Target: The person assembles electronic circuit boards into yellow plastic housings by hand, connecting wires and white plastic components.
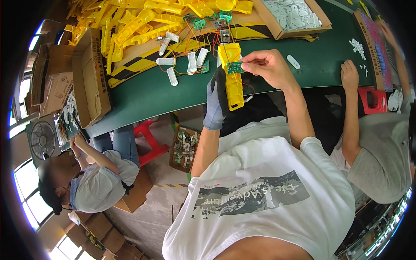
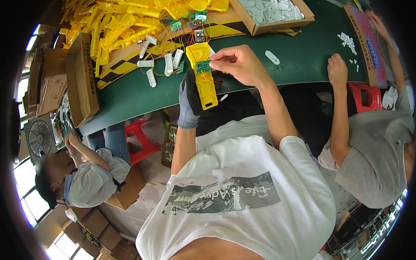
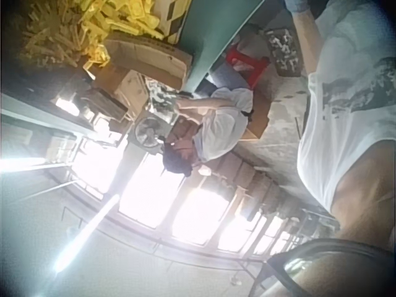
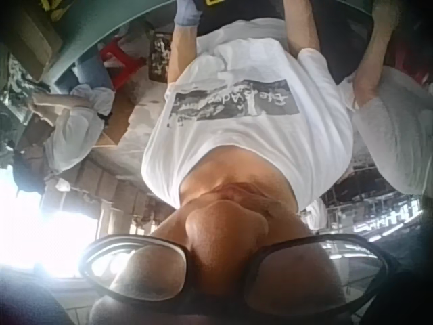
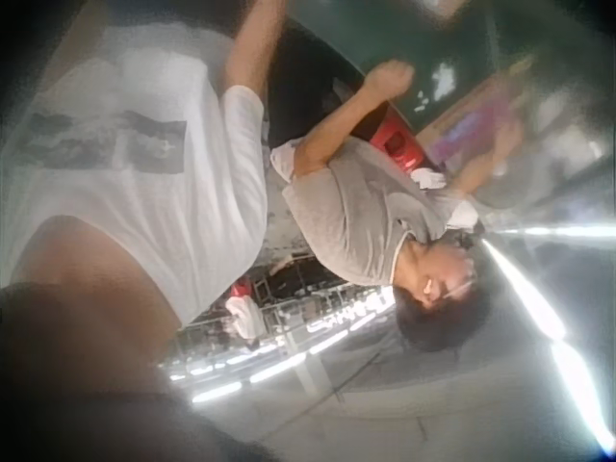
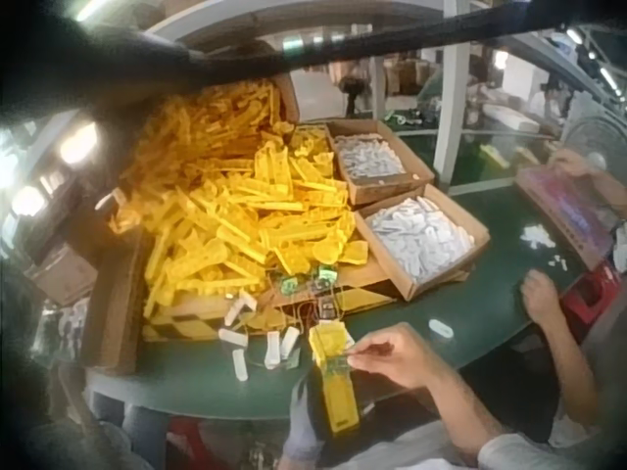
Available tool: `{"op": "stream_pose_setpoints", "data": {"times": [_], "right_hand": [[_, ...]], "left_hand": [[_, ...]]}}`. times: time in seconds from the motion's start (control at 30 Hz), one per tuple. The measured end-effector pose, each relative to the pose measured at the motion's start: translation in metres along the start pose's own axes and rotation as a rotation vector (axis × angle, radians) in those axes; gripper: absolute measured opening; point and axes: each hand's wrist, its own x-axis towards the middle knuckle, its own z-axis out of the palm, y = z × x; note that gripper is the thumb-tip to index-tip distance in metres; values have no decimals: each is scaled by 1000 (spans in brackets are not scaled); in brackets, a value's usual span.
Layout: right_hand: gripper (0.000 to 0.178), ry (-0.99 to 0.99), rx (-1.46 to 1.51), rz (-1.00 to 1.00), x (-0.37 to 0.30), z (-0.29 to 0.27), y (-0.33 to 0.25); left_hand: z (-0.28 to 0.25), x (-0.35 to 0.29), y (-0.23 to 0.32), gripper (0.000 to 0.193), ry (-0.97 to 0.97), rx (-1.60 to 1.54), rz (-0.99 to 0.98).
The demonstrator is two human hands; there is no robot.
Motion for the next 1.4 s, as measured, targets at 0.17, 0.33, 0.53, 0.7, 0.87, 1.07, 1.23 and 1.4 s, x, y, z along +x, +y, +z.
{"op": "stream_pose_setpoints", "data": {"times": [0.17,0.33,0.53,0.7,0.87,1.07,1.23,1.4], "right_hand": [[14,38,40,-8,-2,0,4],[14,58,51,-7,-3,0,5],[17,34,62,-6,-5,2,5],[16,85,1,-41,-6,1,9],[15,104,-6,-51,-7,5,7],[13,204,10,-75,-6,17,11],[22,331,-236,-131,-8,40,16],[27,293,-292,-162,-11,50,20]], "left_hand": [[-1,2,0,45,-26,77,25],[1,1,2,43,-13,50,32],[1,1,2,42,-23,90,80],[1,0,3,39,-21,19,40],[0,0,2,38,-37,48,75],[13,0,-1,29,94,81,97],[9,1,-12,22,192,65,217],[6,0,-12,23,156,0,205]]}}
